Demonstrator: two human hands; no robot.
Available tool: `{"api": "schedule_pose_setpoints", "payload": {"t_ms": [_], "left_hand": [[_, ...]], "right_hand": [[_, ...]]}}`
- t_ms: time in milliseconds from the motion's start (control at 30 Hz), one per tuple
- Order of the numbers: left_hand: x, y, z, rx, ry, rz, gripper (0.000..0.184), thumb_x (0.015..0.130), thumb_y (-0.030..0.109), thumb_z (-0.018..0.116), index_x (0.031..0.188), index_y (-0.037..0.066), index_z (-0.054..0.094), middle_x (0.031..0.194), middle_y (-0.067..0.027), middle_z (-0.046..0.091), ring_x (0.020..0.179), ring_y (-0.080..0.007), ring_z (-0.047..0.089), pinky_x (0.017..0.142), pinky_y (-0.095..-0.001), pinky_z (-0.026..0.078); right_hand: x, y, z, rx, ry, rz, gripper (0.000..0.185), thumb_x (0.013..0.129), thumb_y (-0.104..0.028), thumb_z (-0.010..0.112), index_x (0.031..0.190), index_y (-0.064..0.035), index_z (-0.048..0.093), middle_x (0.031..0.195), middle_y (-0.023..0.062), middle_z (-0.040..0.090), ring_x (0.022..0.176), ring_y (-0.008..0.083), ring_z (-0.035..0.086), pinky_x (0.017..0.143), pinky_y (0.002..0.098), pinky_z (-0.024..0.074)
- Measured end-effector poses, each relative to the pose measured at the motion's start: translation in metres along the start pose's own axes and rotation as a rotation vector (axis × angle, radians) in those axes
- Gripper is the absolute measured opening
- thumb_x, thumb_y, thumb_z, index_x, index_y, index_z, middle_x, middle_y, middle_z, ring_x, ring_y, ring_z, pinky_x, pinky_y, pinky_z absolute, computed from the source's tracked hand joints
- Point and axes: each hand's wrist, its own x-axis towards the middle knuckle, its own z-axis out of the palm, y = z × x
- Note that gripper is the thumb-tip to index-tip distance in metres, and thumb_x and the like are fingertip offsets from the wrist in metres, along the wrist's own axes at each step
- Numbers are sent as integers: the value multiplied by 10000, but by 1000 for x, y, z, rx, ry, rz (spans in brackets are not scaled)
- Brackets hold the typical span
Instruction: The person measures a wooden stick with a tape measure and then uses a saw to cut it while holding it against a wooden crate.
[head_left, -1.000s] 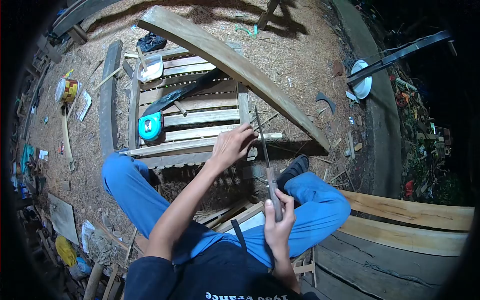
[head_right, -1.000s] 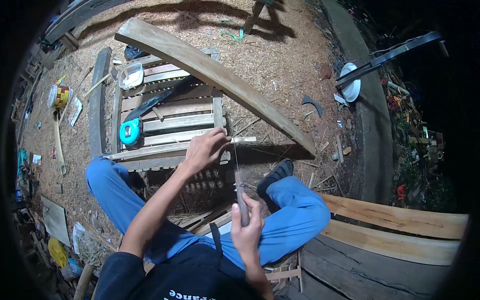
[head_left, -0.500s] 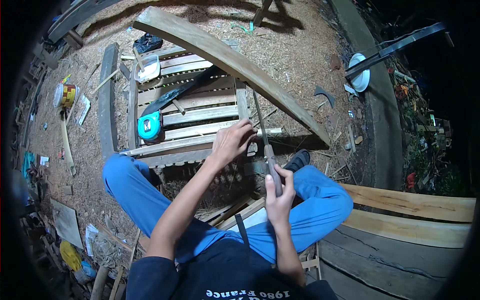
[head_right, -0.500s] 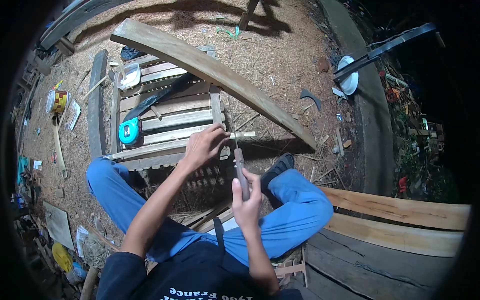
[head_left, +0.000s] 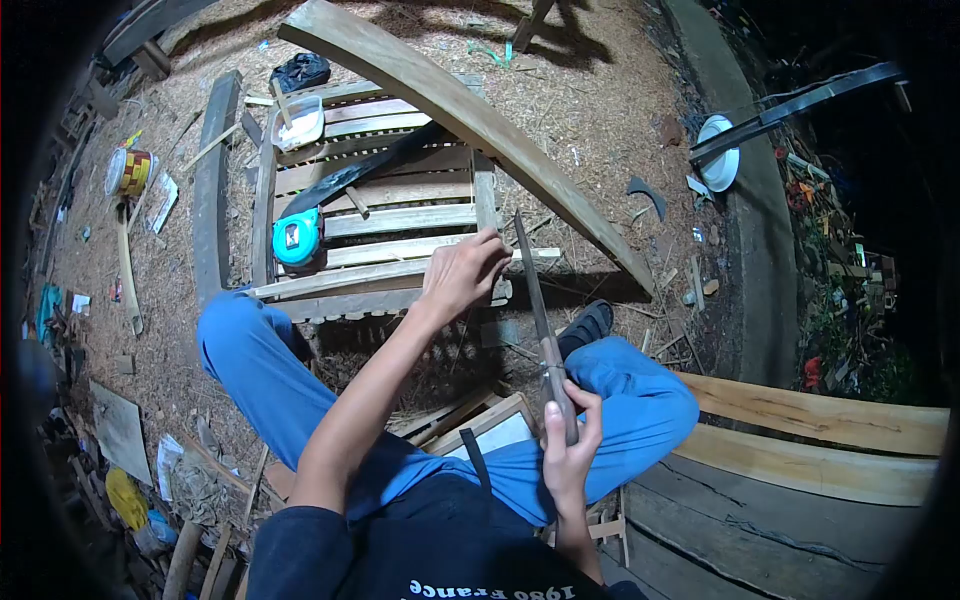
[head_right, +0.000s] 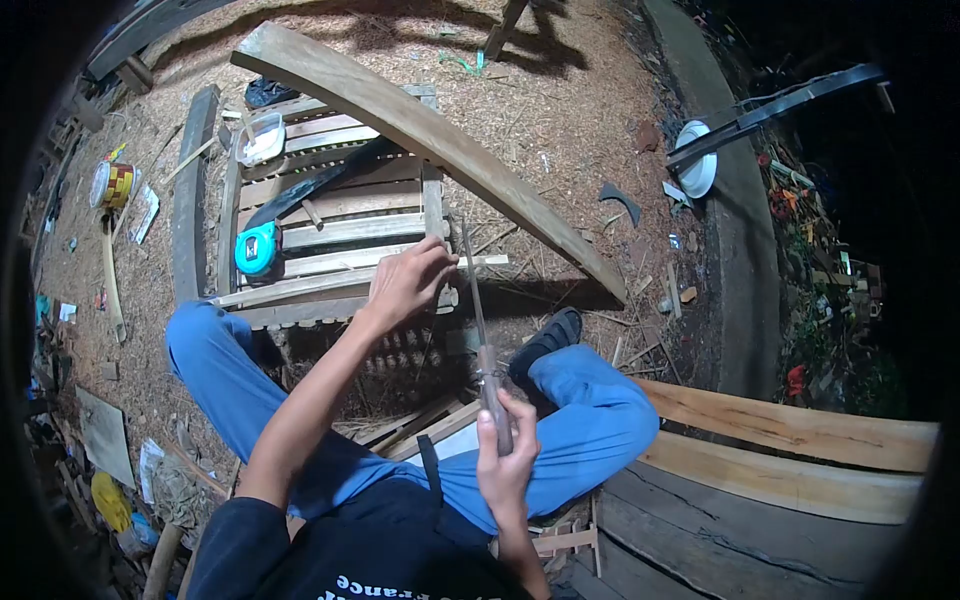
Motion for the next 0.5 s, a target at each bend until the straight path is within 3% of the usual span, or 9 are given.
{"api": "schedule_pose_setpoints", "payload": {"t_ms": [33,133,267,367,400,500], "left_hand": [[-1,0,0,3,4,-1,169,1020,269,706,1076,109,700,1047,-69,657,914,-339,710,700,-445,552],[-3,3,0,-22,-12,1,166,1018,271,710,1067,113,705,1043,-64,661,899,-337,711,687,-442,549],[-2,4,-3,-7,-9,-50,165,1007,243,723,1083,97,733,1071,-56,674,897,-324,715,715,-427,560],[1,3,0,-20,-3,-54,170,1006,248,726,1086,99,737,1080,-52,680,891,-321,717,710,-426,561],[-1,4,-1,-22,-10,-53,172,1007,251,727,1087,99,739,1086,-50,683,888,-318,718,709,-425,562],[-2,1,2,-18,-21,-64,181,1008,259,727,1091,99,742,1092,-48,688,882,-315,719,708,-420,561]], "right_hand": [[7,-5,3,5,13,16,347,1044,-165,693,1318,36,625,1171,165,724,941,193,708,858,323,567],[53,-23,29,62,-17,161,343,1043,-160,698,1317,34,626,1185,169,719,983,193,703,900,335,559],[23,-15,18,100,-5,105,337,1047,-163,697,1315,32,631,1195,155,708,1084,177,676,971,334,528],[10,-7,11,150,22,122,335,1048,-164,697,1311,33,633,1195,151,711,1078,187,682,967,333,531],[25,-18,18,28,-6,50,338,1047,-163,697,1312,35,631,1193,151,711,1077,192,681,963,335,532],[60,-25,35,113,-12,180,348,1046,-161,696,1318,44,625,1195,150,709,1065,178,671,952,332,533]]}}
